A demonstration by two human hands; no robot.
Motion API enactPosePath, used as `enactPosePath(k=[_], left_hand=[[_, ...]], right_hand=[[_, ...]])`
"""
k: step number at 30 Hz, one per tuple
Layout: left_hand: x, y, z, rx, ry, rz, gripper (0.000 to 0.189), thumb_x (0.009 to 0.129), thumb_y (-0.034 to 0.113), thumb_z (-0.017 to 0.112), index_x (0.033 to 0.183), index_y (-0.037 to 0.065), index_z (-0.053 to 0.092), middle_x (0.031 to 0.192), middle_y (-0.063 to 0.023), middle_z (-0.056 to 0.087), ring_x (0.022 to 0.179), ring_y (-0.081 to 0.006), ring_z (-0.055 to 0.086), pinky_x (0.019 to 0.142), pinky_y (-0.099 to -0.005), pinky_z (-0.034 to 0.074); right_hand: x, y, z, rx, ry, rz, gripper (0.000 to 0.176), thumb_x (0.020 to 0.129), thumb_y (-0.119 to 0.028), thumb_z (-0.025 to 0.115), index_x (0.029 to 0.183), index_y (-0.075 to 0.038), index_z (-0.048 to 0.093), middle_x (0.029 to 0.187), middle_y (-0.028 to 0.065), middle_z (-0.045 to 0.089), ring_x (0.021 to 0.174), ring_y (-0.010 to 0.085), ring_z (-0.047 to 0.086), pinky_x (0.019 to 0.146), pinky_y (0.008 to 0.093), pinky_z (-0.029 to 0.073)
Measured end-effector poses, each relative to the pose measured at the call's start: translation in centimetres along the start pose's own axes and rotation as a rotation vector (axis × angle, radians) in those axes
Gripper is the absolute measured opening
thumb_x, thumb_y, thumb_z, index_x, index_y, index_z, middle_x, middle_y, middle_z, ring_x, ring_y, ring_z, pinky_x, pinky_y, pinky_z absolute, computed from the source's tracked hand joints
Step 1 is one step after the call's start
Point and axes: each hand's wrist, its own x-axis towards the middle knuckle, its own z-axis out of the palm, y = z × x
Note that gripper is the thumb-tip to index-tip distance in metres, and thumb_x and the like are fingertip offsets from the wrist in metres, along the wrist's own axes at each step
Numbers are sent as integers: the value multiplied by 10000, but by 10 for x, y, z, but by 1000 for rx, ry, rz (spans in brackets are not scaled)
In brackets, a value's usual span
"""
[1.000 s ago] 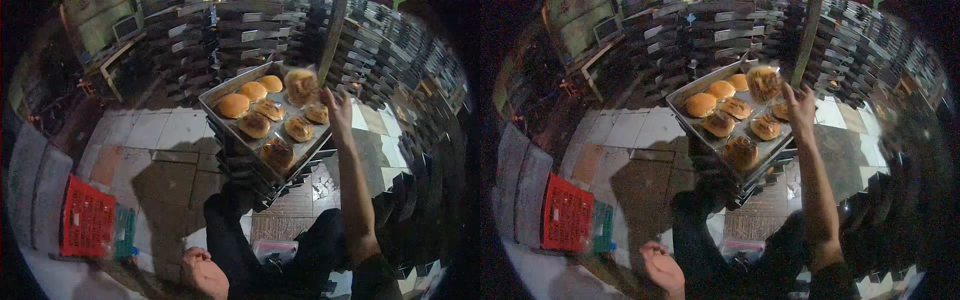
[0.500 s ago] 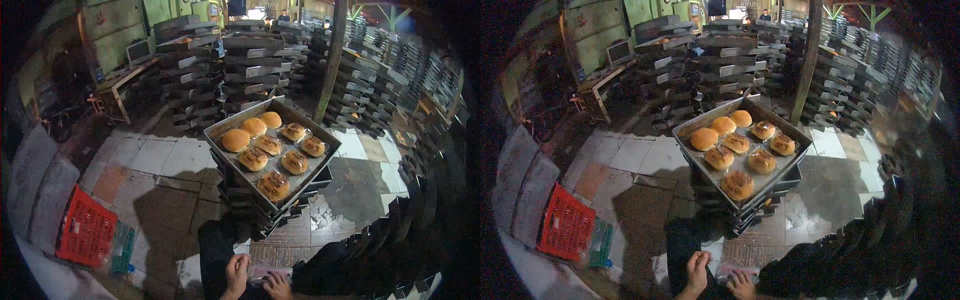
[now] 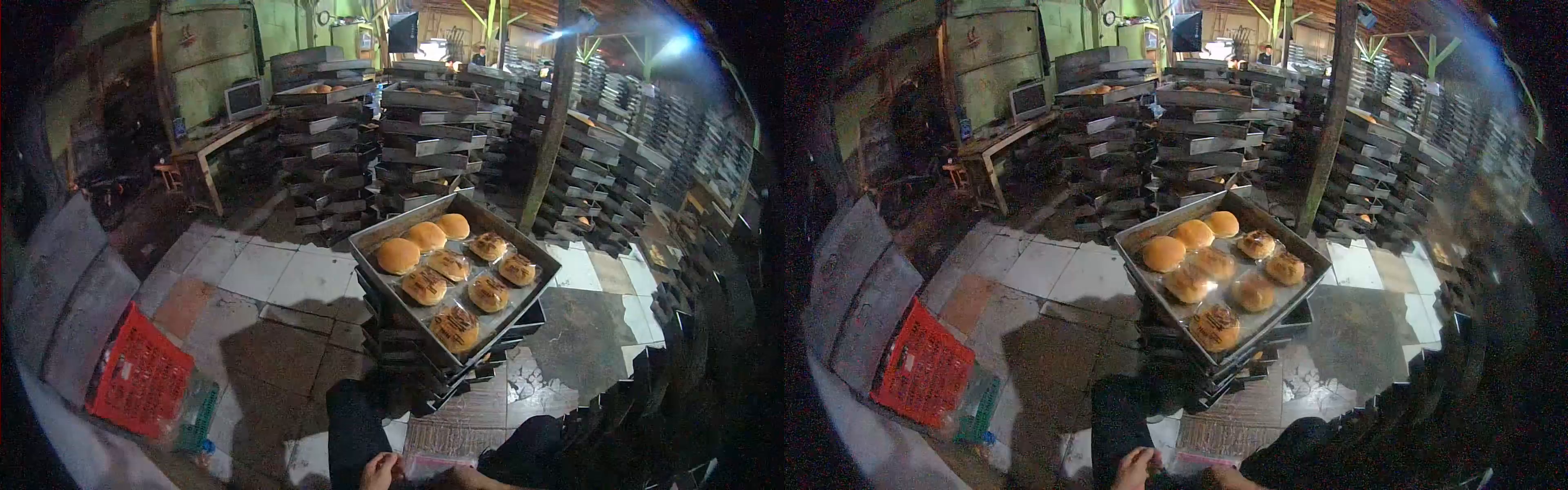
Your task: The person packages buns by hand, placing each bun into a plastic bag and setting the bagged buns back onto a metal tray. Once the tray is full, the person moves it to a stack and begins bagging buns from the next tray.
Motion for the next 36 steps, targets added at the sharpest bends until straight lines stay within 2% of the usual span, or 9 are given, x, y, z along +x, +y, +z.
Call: enactPosePath(k=[6,11,17,21,22,23,24,27,36], left_hand=[[41,-4,-42,-189,-432,-323,580,843,457,453,1261,66,356,1206,-133,428,1096,-233,427,910,-382,364],[85,43,-57,-567,-798,-273,638,753,551,485,1075,3,540,964,-109,610,891,-205,583,784,-323,464],[53,106,-58,-179,-632,-137,273,779,118,582,1022,-6,559,972,-135,604,826,-183,601,715,-288,489],[51,123,-49,-4,-293,153,169,817,191,588,781,26,587,681,-58,573,589,-137,544,522,-266,427],[65,112,-58,-13,-287,139,169,817,191,588,781,26,587,681,-58,573,589,-137,544,522,-266,427],[87,89,-69,-188,-163,216,197,831,231,566,778,42,575,655,-58,556,572,-142,534,515,-272,421],[101,76,-75,-361,-32,295,226,845,272,544,775,58,563,629,-59,540,554,-147,524,508,-277,415],[99,97,-52,-739,63,516,272,874,352,470,830,94,543,613,-65,528,531,-160,488,485,-284,396],[116,81,-43,-1288,-86,364,186,861,280,486,840,108,553,726,-82,565,608,-219,530,556,-351,437]], right_hand=[[-22,-102,-163,288,97,-41,317,759,-196,501,1071,-150,538,1136,85,509,1072,267,474,872,361,397],[-28,-142,-223,-711,75,-803,368,769,-198,471,1132,-168,527,1195,67,475,1158,289,386,976,467,279],[-2,-167,-285,-731,51,-926,350,724,-229,496,1057,-175,589,1189,26,492,1200,280,325,1008,496,219],[37,-185,-320,-780,187,-1051,315,699,-234,538,995,-175,627,1170,16,512,1150,284,392,984,482,276],[52,-199,-335,-113,245,-790,281,692,-184,572,963,-147,634,1134,51,534,1079,294,455,909,462,366],[86,-174,-341,-667,507,-868,212,707,-118,579,912,-102,630,1093,106,547,1005,271,504,796,402,438],[99,-223,-366,-666,409,-282,169,715,-44,552,872,-64,611,1024,138,563,896,263,553,696,345,454],[228,-179,-396,-165,834,-574,174,837,-69,497,987,-36,579,986,129,587,877,264,584,736,348,449],[381,-159,-456,-495,-99,-278,459,808,-407,548,1071,-31,535,931,143,608,879,190,579,754,335,458]])
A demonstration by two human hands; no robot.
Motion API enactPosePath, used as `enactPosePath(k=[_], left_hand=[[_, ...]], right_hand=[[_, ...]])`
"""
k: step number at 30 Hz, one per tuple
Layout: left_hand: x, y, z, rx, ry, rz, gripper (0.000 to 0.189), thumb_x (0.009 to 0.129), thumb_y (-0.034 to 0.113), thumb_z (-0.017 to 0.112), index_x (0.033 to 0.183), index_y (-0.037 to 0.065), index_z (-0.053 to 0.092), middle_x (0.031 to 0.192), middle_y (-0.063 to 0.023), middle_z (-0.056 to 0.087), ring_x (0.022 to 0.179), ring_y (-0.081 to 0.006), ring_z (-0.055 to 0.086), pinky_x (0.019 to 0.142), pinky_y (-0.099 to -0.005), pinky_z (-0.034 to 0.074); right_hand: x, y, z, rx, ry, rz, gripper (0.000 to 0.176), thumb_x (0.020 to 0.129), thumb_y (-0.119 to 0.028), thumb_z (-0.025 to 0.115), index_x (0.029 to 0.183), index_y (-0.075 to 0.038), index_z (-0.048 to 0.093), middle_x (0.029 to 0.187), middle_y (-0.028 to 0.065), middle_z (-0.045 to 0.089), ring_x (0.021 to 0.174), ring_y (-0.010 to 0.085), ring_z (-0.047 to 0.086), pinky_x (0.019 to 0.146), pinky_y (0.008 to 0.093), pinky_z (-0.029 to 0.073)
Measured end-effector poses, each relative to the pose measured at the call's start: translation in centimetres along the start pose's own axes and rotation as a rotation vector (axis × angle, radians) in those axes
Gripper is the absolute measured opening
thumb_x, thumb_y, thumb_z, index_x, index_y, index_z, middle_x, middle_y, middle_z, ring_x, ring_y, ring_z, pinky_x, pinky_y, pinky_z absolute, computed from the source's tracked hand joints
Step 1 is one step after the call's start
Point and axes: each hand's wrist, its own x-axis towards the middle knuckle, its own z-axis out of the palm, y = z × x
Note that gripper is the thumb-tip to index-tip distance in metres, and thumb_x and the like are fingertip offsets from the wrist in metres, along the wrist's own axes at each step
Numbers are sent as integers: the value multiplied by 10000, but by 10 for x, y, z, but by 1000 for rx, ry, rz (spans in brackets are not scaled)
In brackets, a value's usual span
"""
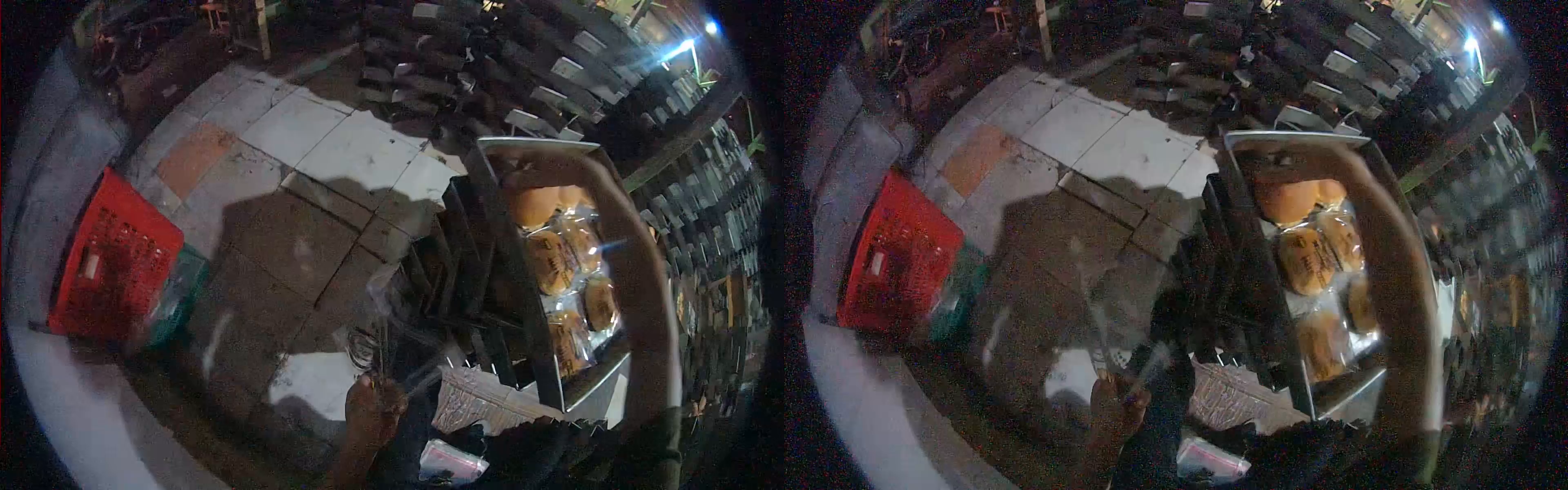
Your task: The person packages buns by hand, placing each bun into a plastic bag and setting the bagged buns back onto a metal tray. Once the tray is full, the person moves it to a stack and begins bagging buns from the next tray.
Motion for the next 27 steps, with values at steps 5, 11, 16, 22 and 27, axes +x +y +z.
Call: enactPosePath(k=[5,11,16,22,27], left_hand=[[13,0,0,475,-260,131,243,830,269,556,782,31,559,692,-98,556,586,-197,516,554,-329,432],[2,0,31,562,-197,78,318,777,316,630,793,5,561,760,-145,598,595,-214,549,540,-321,428],[-13,-6,53,827,-411,7,142,803,115,600,855,-7,550,780,-131,618,654,-179,588,635,-288,487],[-63,-15,105,1378,-500,210,215,842,81,515,1042,19,465,946,-90,552,851,-159,546,721,-275,462],[-123,-64,113,953,-379,577,482,860,387,465,1245,132,329,1151,-110,432,993,-303,491,803,-403,455]], right_hand=[[-58,6,-5,-509,160,-252,490,779,-339,600,1155,-48,481,1000,109,585,886,183,570,806,322,451],[-174,-51,47,1393,593,-66,561,799,-351,529,1208,7,390,1123,170,501,1013,265,524,878,374,433],[-273,-117,95,1376,369,-11,745,705,-297,678,1292,-57,287,1122,133,494,976,212,500,803,334,439],[-342,-171,171,1365,331,75,655,666,-238,752,1133,11,365,1068,153,482,1009,220,489,818,323,439],[-362,-212,221,1412,1192,165,631,612,-226,786,1066,-17,401,1002,132,525,967,203,516,862,337,411]])
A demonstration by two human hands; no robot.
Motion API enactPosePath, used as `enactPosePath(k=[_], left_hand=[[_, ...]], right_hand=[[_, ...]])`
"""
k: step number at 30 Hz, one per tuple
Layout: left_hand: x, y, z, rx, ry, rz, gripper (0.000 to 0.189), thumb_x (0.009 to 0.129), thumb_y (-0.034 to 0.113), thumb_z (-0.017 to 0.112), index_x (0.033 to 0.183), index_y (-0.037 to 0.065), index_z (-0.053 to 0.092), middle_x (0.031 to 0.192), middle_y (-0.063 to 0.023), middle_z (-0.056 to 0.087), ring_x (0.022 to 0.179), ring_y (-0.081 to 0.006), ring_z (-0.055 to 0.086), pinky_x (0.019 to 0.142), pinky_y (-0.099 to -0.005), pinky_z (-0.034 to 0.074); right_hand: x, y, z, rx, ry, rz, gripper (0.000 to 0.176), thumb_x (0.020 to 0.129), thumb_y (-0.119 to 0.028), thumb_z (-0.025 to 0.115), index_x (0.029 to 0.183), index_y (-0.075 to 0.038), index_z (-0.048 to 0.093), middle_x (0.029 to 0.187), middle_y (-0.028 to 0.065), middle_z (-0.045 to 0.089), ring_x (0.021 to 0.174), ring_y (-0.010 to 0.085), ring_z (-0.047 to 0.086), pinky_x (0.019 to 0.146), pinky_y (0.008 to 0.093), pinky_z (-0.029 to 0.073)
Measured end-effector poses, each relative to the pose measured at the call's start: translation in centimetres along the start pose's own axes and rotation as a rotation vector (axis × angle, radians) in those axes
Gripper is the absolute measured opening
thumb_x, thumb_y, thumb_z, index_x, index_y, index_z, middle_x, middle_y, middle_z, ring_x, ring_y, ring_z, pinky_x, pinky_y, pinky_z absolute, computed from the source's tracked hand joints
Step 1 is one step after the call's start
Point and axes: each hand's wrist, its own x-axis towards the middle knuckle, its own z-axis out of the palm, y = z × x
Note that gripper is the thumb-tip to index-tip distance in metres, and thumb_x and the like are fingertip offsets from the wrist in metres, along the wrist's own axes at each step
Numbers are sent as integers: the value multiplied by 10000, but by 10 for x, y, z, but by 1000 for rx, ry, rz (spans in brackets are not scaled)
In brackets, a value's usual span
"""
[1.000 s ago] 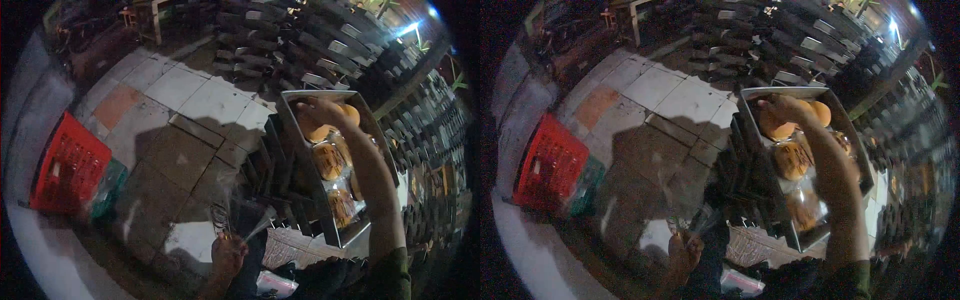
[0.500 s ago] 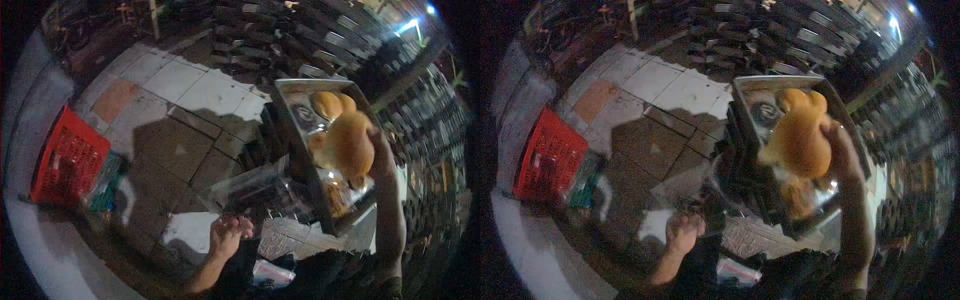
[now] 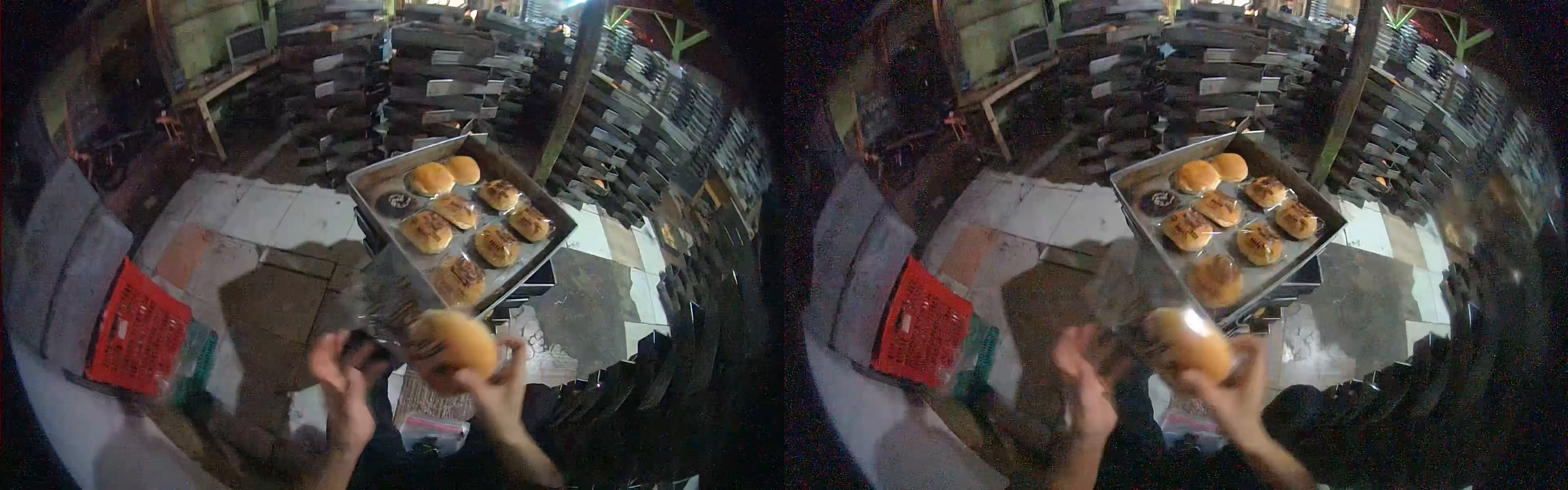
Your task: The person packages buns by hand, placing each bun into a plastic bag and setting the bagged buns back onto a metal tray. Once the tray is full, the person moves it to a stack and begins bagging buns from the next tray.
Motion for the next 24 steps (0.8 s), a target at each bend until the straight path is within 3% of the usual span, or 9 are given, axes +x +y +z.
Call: enactPosePath(k=[2,4,8,14,15,16,18,22,24], left_hand=[[-3,-8,14,-166,-111,-239,600,829,481,463,1299,175,249,1198,-155,406,1070,-364,447,846,-470,435],[21,7,21,-595,-258,-523,742,779,556,483,1342,212,142,1272,-180,353,1123,-395,399,896,-532,381],[-26,-17,40,-118,-314,-189,771,756,582,493,1348,215,164,1312,-186,317,1116,-421,388,914,-547,356],[9,-27,38,-647,-541,-28,738,758,572,498,1339,211,222,1317,-183,312,1131,-436,364,923,-548,348],[7,7,41,-668,-566,-342,702,759,551,514,1313,188,283,1324,-168,309,1174,-420,320,927,-554,342],[17,-15,28,-641,-396,-474,811,739,588,513,1326,121,206,1354,-104,248,1182,-386,321,944,-575,302],[33,-79,-20,-1256,-189,-680,741,749,622,461,1254,92,346,1325,-128,298,1185,-369,317,971,-606,218],[6,-64,-22,-1036,-147,-725,766,709,676,462,1184,78,413,1231,-149,377,1166,-381,327,998,-554,224],[17,-81,-49,-978,-137,-838,761,695,667,486,1176,82,417,1208,-147,385,1159,-384,333,993,-529,260]], right_hand=[[-32,9,12,-292,-240,-380,703,604,-274,787,1110,7,388,1094,177,472,1021,246,481,886,369,384],[-48,-10,32,-129,-514,-480,796,581,-297,795,1171,27,370,1170,209,399,1068,295,434,888,396,364],[-54,-8,15,-62,-378,-563,805,595,-299,785,1194,29,358,1190,208,382,1081,305,422,903,408,350],[-47,-9,5,-152,-399,-727,818,616,-302,768,1228,33,340,1220,206,357,1101,320,405,926,424,329],[-41,-14,19,-386,-512,-617,713,688,-309,707,1230,1,364,1232,198,347,1114,331,391,942,431,320],[-39,-16,19,-392,-515,-622,713,688,-309,707,1230,1,364,1232,198,347,1114,331,391,942,431,320],[-36,-21,21,-769,-672,-794,489,723,-202,559,1156,-17,429,1141,180,448,1044,339,465,850,411,398],[-40,50,33,-896,-432,-884,355,737,-176,449,1062,-40,486,1112,170,485,1006,339,491,816,418,410],[-30,56,48,-965,-987,-503,232,782,-186,425,967,-73,507,1079,150,508,945,353,505,783,392,422]])
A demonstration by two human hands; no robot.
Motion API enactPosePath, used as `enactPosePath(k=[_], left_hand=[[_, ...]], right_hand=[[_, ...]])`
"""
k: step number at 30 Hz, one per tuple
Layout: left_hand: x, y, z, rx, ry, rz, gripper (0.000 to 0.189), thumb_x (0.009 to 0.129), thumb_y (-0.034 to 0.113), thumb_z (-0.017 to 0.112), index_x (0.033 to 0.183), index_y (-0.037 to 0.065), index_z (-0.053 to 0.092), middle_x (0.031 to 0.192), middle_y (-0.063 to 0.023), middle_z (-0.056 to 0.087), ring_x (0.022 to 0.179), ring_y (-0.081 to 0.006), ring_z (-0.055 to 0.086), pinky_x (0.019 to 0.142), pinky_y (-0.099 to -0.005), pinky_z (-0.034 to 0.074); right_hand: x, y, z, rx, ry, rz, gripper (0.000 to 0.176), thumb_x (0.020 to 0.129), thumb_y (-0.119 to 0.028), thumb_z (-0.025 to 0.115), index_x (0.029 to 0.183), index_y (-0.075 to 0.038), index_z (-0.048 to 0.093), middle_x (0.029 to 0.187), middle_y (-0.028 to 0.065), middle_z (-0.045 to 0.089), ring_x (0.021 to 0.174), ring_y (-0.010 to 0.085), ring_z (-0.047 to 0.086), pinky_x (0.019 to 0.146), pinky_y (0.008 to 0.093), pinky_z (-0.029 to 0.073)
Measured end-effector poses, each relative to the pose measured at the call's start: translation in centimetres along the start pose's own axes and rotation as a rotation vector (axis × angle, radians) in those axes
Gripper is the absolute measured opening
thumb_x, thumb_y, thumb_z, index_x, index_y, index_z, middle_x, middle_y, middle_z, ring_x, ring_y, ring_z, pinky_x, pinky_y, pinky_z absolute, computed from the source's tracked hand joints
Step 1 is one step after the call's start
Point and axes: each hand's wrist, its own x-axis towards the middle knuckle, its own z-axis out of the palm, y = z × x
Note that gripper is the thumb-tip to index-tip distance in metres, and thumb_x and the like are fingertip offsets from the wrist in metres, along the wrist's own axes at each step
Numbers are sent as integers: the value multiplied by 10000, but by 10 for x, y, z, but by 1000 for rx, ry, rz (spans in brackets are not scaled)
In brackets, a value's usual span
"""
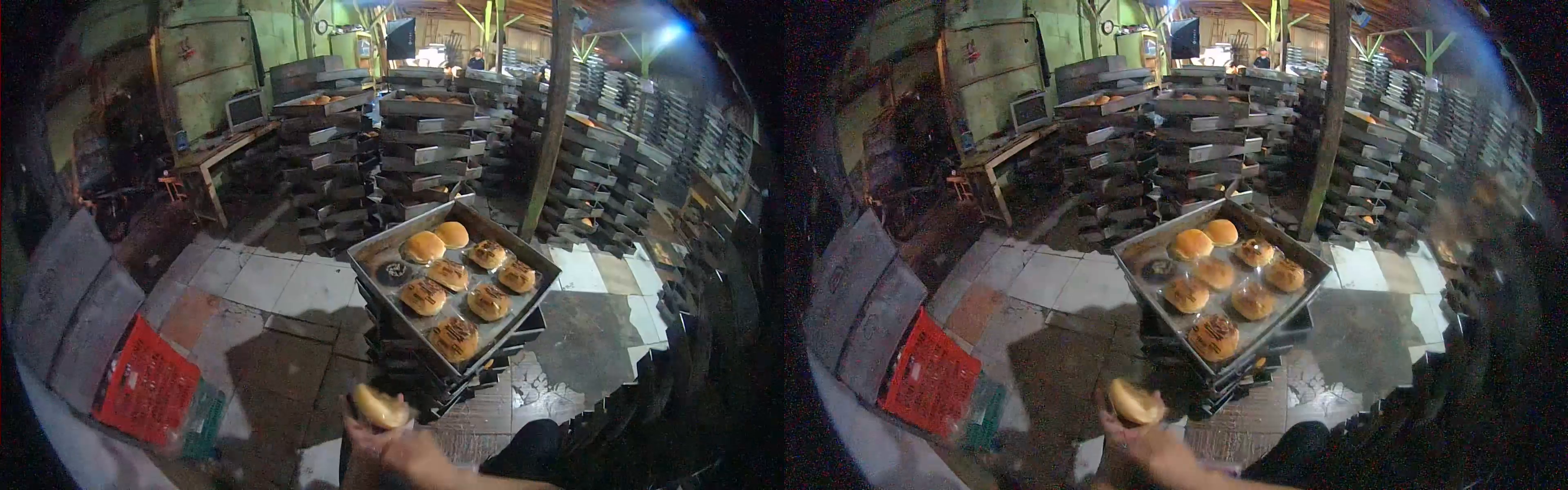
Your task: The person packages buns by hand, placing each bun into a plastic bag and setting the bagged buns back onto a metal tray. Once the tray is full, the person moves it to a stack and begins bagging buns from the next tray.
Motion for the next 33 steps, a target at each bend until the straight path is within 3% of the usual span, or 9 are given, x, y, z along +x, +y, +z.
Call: enactPosePath(k=[2,3,7,11,14,19,24,30,33], left_hand=[[8,14,-23,-522,234,188,712,693,636,524,1174,119,428,1191,-144,409,1146,-376,355,969,-514,302],[7,23,-13,-410,215,242,667,688,587,575,1186,168,432,1180,-108,442,1155,-355,362,954,-527,302],[0,28,3,-16,-31,389,690,664,554,597,1230,211,401,1281,-60,390,1182,-343,339,951,-557,281],[-4,25,11,7,-134,452,542,775,523,496,1211,209,422,1253,-29,416,1183,-340,338,949,-584,257],[-7,20,10,2,-116,397,539,765,502,523,1208,210,424,1257,-19,406,1188,-331,335,938,-561,288],[11,11,-18,-107,-225,284,540,763,457,558,1211,192,411,1239,-45,410,1155,-311,378,931,-470,355],[18,21,-6,215,-248,703,605,750,491,556,1208,127,404,1219,-92,416,1051,-302,457,902,-448,382],[-57,-46,54,78,-4,-89,552,866,454,427,1270,82,364,1207,-125,441,1080,-233,450,907,-384,383],[-72,-26,33,1169,232,451,393,880,388,449,1058,49,537,1006,-90,557,966,-233,517,844,-343,414]], right_hand=[[-22,-25,22,100,396,-454,303,896,-270,401,1036,-22,506,967,175,520,762,306,525,670,432,431],[-18,-35,0,273,194,38,219,899,-213,408,892,-10,491,847,139,552,691,262,547,687,411,441],[5,-19,-3,651,455,326,111,824,-133,553,827,-29,515,769,79,585,660,182,563,639,387,455],[4,-5,22,1041,404,426,90,814,-86,553,854,-15,514,858,88,576,705,197,563,650,370,452],[-10,13,38,569,398,125,150,812,-115,568,887,2,508,928,94,560,804,194,555,691,347,447],[-22,38,49,726,-251,508,261,828,-209,419,1035,-72,496,1105,177,486,973,360,475,827,373,398],[-33,21,11,1167,85,462,543,794,-331,566,1220,-56,373,1245,153,375,1100,288,417,937,404,326],[-39,38,-26,792,839,67,640,674,-172,743,1187,-25,391,1076,97,447,1018,214,465,877,326,389],[-40,13,58,1075,892,470,301,790,-189,596,993,-5,470,915,69,505,869,185,502,745,318,410]])
